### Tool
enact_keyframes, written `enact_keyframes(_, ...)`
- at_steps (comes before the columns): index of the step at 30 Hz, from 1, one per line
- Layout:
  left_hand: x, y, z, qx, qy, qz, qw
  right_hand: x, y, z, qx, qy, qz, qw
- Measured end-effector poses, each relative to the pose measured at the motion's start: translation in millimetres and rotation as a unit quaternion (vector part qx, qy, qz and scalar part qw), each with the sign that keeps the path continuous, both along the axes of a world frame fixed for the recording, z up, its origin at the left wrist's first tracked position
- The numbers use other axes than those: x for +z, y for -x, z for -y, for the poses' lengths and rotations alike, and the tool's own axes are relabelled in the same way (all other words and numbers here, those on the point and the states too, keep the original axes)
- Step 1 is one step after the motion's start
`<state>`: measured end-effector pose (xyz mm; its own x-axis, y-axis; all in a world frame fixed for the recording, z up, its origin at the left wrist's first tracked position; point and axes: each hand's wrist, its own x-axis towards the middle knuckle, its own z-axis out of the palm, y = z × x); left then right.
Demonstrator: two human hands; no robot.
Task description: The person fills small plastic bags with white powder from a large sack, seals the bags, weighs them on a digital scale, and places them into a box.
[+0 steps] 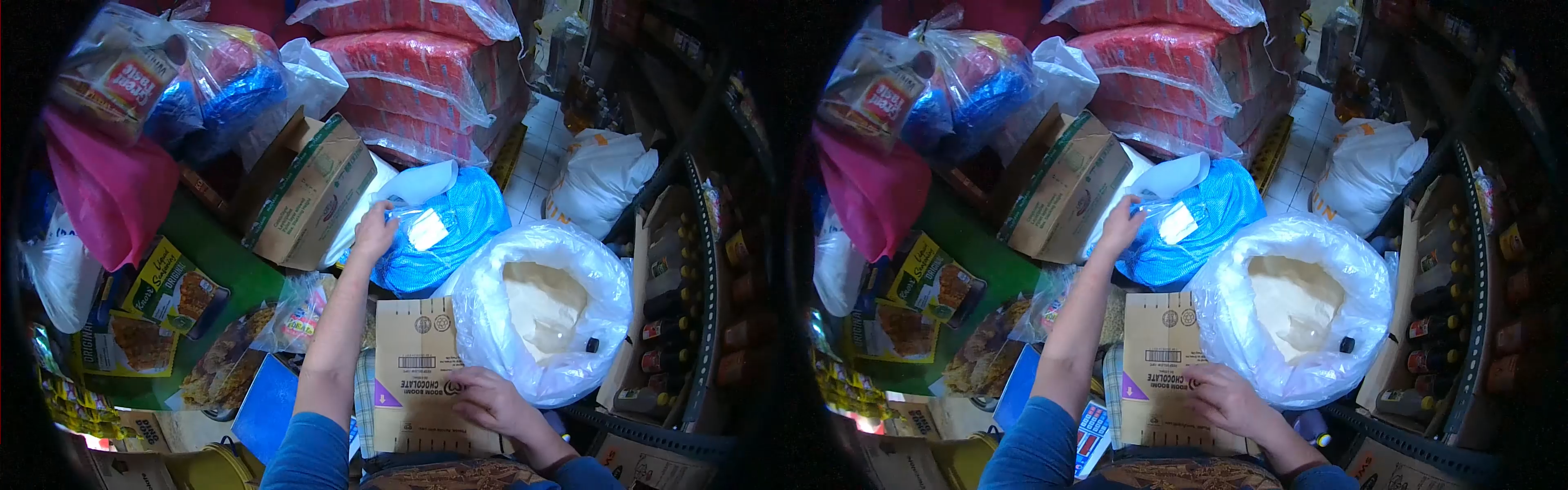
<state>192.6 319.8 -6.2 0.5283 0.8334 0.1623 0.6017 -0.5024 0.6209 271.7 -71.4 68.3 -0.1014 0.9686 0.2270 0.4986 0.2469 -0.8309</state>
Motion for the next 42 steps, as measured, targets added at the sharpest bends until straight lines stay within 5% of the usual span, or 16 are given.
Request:
enact_keyframes(3,-12.3,-4.8,16.8,-0.025,-0.034,-0.077,0.996,-5.2,3.5,0.1,0.029,-0.074,0.006,0.997)
enact_keyframes(5,-26.3,-14.0,12.2,-0.023,-0.056,-0.178,0.982,-7.7,6.1,1.0,0.022,0.032,-0.028,0.999)
enact_keyframes(8,-52.0,-17.4,-1.6,0.034,-0.144,-0.173,0.974,5.6,5.7,-7.1,-0.002,0.183,-0.064,0.981)
enact_keyframes(12,-37.9,-7.8,-15.7,0.06,-0.022,-0.174,0.983,-1.6,-0.5,-12.3,-0.008,0.057,-0.041,0.997)
enact_keyframes(14,-43.1,-1.0,-19.4,0.035,-0.025,0.051,0.998,-1.0,-4.9,-14.9,-0.012,-0.005,-0.049,0.999)
enact_keyframes(18,28.6,19.8,50.3,-0.154,0.11,0.23,0.955,-2.5,-21.2,-7.6,-0.028,-0.124,0.05,0.991)
enact_keyframes(22,83.0,56.3,126.1,-0.318,0.182,0.227,0.902,23.9,-15.2,0.1,-0.266,0.059,-0.186,0.944)
enact_keyframes(24,103.0,68.5,159.1,-0.387,0.185,0.223,0.876,34.4,-17.4,-20.5,-0.267,-0.095,-0.198,0.938)
enact_keyframes(27,112.2,76.9,194.5,-0.439,0.131,0.199,0.866,19.7,-31.3,-28.6,-0.178,0.051,-0.35,0.918)
enact_keyframes(30,103.2,80.2,219.5,-0.39,0.124,0.204,0.889,11.7,-15.7,-28.5,-0.09,0.148,-0.472,0.865)
enact_keyframes(36,70.6,92.3,252.3,-0.332,0.251,0.27,0.868,10.2,1.2,-15.7,-0.146,0.094,-0.46,0.871)
enact_keyframes(38,76.0,94.4,263.3,-0.144,0.498,0.39,0.761,12.1,1.6,-11.2,-0.171,0.081,-0.428,0.884)
enact_keyframes(42,43.1,94.9,255.3,-0.137,0.481,0.426,0.754,10.6,-0.3,2.0,-0.177,0.093,-0.355,0.913)
